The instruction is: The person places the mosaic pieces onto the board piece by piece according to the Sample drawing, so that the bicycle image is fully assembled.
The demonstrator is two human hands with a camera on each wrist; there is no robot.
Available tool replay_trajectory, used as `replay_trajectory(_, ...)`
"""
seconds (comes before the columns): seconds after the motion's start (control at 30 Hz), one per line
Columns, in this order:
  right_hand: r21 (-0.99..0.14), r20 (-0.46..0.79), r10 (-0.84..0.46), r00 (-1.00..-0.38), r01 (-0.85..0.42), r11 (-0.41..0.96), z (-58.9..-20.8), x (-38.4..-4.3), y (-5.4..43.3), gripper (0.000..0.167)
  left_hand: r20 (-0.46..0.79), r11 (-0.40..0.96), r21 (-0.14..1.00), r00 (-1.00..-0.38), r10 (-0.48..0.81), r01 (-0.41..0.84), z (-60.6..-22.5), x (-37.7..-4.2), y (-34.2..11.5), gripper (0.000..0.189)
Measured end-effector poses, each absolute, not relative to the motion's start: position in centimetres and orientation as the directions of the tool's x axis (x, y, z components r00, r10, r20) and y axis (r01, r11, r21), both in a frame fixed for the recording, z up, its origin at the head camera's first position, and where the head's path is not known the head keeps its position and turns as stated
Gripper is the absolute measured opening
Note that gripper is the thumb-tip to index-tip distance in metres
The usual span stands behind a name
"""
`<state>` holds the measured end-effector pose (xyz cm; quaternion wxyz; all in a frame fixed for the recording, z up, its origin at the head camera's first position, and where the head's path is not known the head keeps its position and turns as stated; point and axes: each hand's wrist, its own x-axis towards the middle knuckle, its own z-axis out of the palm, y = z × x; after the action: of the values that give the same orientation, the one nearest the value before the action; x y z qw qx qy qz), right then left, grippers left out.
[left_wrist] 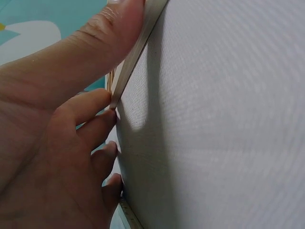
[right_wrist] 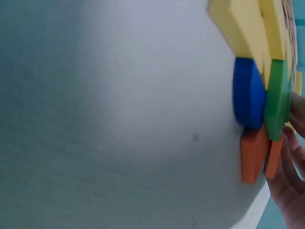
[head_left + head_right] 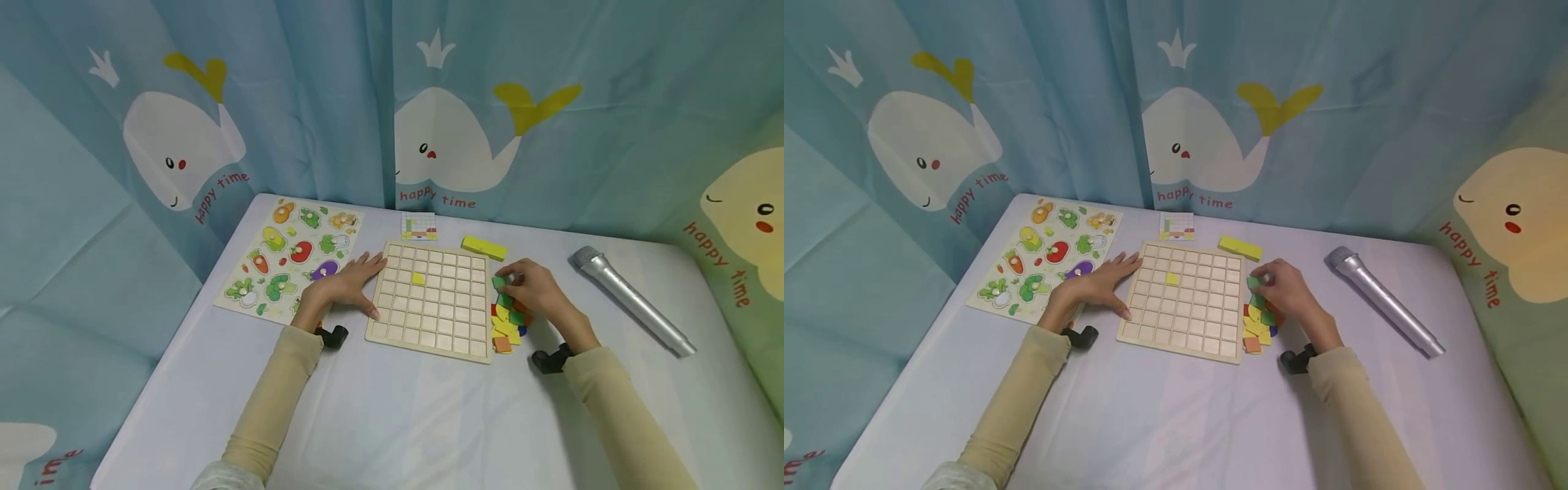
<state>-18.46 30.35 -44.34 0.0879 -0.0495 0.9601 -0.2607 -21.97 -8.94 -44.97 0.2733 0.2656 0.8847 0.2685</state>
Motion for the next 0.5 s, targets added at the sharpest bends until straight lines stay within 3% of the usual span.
replay_trajectory(0.5,-0.560,-0.143,-0.129,-0.981,-0.027,0.828,-44.13,-18.15,29.92,0.021,-0.341,0.714,0.617,-0.705,0.621,0.331,-45.05,-21.90,-9.06,0.121)
